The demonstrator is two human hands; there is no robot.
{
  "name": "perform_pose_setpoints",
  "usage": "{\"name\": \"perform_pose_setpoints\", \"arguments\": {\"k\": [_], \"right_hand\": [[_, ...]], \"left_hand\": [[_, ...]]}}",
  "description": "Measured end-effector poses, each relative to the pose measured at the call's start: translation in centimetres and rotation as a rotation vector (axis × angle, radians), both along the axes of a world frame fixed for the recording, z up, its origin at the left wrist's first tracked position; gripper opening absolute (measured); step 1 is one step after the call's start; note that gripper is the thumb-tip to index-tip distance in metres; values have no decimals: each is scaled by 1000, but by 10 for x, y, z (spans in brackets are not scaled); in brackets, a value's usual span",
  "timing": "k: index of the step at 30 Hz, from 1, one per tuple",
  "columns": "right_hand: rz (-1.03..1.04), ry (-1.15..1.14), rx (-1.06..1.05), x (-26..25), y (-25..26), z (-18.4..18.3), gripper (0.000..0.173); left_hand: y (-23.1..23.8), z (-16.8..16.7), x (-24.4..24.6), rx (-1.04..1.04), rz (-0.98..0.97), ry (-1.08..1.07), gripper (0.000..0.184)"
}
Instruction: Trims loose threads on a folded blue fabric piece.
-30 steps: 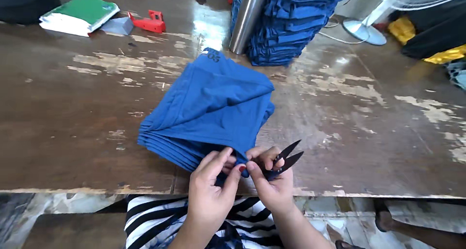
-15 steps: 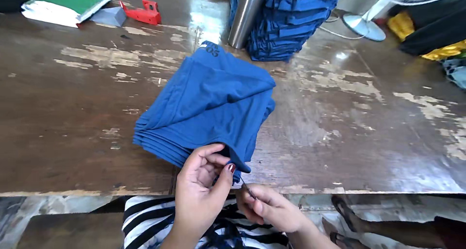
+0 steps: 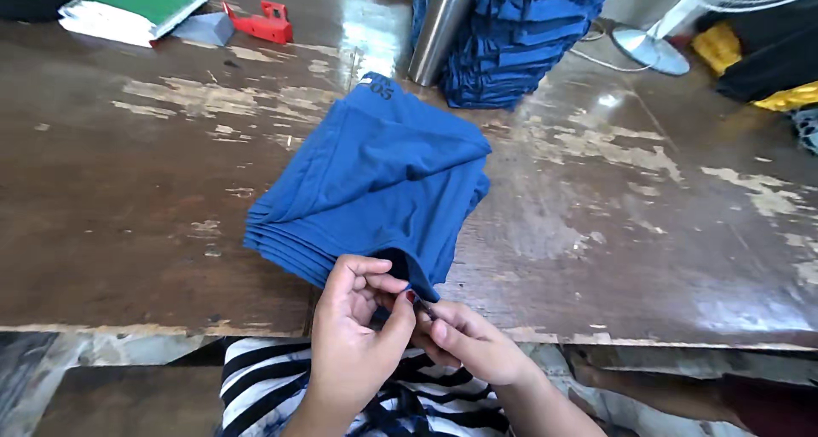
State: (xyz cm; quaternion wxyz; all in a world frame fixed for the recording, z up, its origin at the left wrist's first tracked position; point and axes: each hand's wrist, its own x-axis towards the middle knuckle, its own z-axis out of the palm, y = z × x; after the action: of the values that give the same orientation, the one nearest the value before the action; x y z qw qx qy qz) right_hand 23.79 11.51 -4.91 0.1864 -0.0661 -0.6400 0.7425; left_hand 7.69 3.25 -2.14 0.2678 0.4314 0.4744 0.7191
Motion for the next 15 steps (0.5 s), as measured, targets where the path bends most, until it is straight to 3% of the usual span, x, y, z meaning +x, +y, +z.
{"name": "perform_pose_setpoints", "arguments": {"k": [10, 13, 15], "right_hand": [[-72, -25, 26, 1, -3, 1, 38], [-231, 10, 234, 12, -2, 10, 39], [-423, 35, 410, 14, 2, 16, 38]], "left_hand": [[-4, -2, -5, -12, -76, -32, 33], [-28, 2, -33, -54, -431, 172, 17], [-44, 13, -56, -96, -751, 383, 25]]}}
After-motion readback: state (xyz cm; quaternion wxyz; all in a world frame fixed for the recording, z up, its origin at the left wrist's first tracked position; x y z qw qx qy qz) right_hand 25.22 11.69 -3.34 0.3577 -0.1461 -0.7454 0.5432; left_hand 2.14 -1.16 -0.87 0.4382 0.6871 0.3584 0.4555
